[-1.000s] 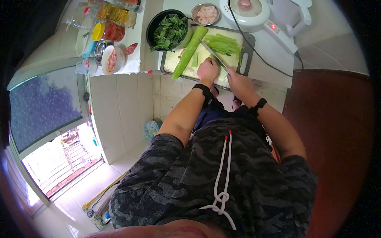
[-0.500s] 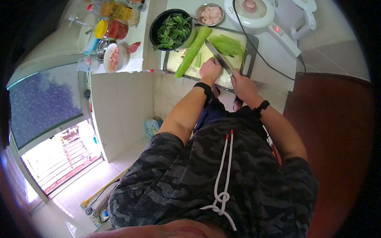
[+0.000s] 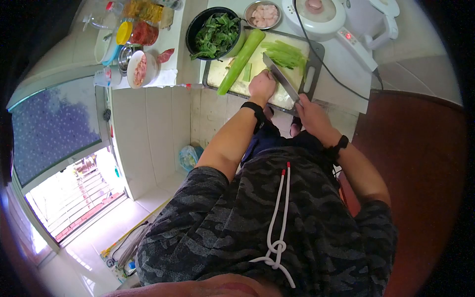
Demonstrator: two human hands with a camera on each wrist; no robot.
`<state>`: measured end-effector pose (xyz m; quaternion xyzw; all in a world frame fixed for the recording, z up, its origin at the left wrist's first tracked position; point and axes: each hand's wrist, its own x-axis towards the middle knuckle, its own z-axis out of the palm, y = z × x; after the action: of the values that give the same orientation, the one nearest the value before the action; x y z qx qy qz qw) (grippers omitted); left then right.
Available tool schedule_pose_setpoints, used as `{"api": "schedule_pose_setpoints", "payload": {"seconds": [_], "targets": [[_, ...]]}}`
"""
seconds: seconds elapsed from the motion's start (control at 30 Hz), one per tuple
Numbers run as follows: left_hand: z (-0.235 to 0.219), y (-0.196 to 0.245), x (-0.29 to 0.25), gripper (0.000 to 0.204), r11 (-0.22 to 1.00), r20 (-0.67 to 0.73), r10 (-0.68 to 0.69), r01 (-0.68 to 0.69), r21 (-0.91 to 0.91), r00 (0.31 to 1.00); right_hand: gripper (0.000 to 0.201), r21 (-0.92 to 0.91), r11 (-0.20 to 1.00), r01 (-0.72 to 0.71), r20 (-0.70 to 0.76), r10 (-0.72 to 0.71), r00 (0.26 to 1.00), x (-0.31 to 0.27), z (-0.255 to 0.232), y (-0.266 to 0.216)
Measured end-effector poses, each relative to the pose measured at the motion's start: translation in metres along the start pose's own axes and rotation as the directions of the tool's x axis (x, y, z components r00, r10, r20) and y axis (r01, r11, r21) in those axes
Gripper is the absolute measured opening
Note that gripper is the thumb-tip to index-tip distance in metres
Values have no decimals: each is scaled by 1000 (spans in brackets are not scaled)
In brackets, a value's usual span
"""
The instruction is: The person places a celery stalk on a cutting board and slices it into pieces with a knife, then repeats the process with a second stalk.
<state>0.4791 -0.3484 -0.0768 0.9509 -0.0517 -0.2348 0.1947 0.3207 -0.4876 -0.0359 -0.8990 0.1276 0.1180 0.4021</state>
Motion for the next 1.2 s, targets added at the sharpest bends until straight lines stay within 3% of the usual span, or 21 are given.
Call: {"api": "schedule_pose_setpoints", "payload": {"seconds": [0.37,0.53,0.9,1.2], "targets": [[5,3,-1,34,996,-50,-56,52,-72,997,25,-36,999,23,-129,-27,991,36,16,-3],[9,6,-4,32,1000,-110,-12,12,-4,994,25,-29,999,27,-84,-29,996,19,11,-1],[5,5,2,30,1000,-57,15,-15,16,998,23,-45,999,2,-8,-2,1000,16,7,1],[10,-8,-3,33,998,-93,-32,27,-55,995,25,-58,998,26,-89,-32,995,37,12,-7]]}}
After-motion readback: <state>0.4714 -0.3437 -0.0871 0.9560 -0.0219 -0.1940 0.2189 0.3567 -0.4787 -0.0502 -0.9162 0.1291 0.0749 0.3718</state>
